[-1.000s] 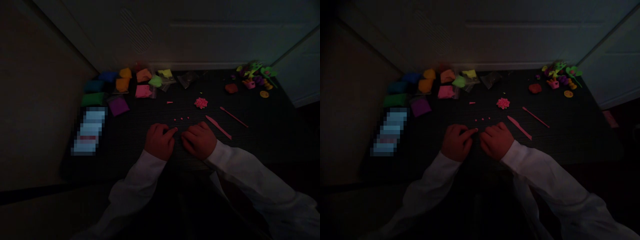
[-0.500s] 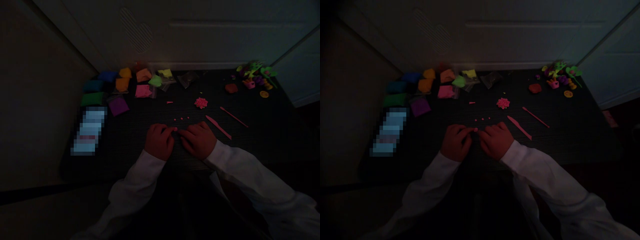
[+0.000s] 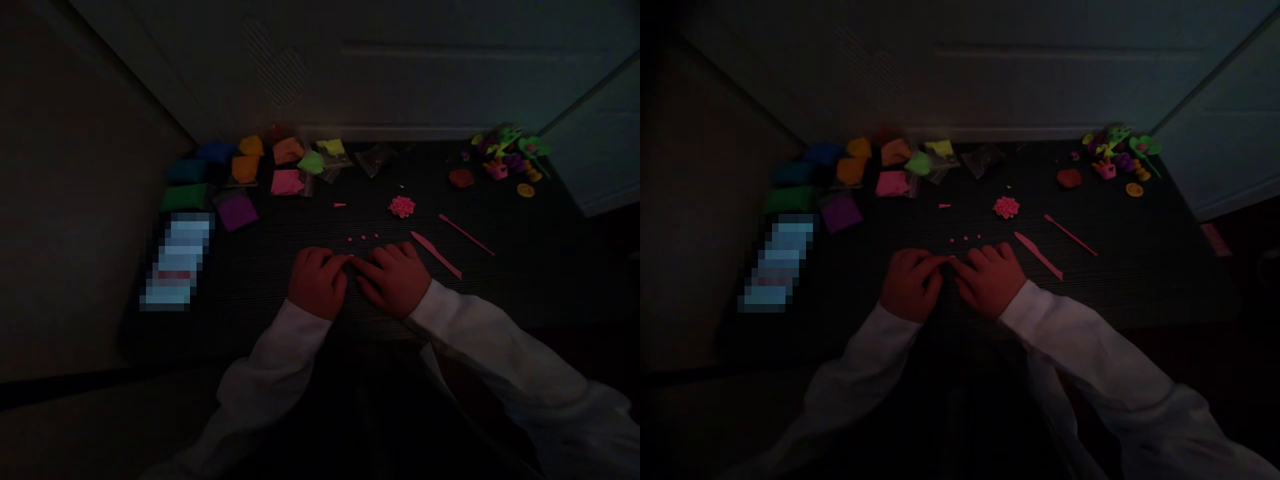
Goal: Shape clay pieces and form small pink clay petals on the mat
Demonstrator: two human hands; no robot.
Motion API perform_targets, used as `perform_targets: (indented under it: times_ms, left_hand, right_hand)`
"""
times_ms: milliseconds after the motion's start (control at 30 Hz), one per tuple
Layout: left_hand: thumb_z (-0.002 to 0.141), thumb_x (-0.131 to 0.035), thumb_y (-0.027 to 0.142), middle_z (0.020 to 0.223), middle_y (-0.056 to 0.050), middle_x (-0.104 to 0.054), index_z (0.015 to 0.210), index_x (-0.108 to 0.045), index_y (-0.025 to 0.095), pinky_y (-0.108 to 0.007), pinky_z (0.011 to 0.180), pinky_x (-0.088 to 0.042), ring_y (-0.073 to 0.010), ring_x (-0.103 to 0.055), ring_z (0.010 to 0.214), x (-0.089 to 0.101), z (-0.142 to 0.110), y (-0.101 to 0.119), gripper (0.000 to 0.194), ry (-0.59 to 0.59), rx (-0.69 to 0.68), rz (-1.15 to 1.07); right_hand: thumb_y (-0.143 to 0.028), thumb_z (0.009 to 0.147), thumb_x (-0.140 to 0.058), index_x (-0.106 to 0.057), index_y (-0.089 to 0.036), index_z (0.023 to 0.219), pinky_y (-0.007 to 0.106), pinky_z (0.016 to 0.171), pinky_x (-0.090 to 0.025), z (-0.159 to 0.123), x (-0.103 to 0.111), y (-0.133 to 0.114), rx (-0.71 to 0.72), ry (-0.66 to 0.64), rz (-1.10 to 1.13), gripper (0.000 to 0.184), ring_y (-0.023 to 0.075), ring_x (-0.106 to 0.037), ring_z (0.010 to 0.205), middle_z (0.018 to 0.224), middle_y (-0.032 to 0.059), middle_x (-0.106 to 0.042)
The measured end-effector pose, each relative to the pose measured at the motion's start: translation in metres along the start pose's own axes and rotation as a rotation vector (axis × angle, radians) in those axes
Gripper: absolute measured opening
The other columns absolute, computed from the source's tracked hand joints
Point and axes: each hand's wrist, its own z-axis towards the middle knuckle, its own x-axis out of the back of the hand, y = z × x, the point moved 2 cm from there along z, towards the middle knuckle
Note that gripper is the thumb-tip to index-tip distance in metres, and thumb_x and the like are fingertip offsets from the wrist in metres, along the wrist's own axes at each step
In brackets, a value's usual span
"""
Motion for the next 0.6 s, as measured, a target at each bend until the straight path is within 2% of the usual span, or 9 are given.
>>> perform_targets:
  times_ms: [400, 600]
  left_hand:
    - [0.073, -0.044, 0.017, 0.085, -0.007, -0.052, 0.093, -0.06, 0.018, -0.038, 0.078, -0.038, -0.0197, -0.044, 0.085, -0.0008, -0.0005, -0.0007, 0.026, -0.009, -0.001, 0.012]
    - [0.074, -0.042, 0.017, 0.086, -0.007, -0.051, 0.096, -0.059, 0.018, -0.036, 0.081, -0.037, -0.019, -0.044, 0.087, -0.0003, 0.0, -0.0003, 0.027, -0.02, -0.006, 0.024]
  right_hand:
    - [-0.036, 0.082, -0.034, -0.045, -0.021, 0.115, 0.034, 0.072, -0.023, 0.0007, -0.001, 0.003, -0.039, 0.021, 0.088, 0.038, 0.0192, -0.044, 0.081, 0.09, 0.0069, -0.053]
    - [-0.034, 0.081, -0.035, -0.046, -0.02, 0.113, 0.034, 0.072, -0.024, 0.0004, -0.0021, 0.0044, -0.053, 0.031, 0.096, 0.037, 0.0191, -0.045, 0.081, 0.091, 0.0067, -0.054]
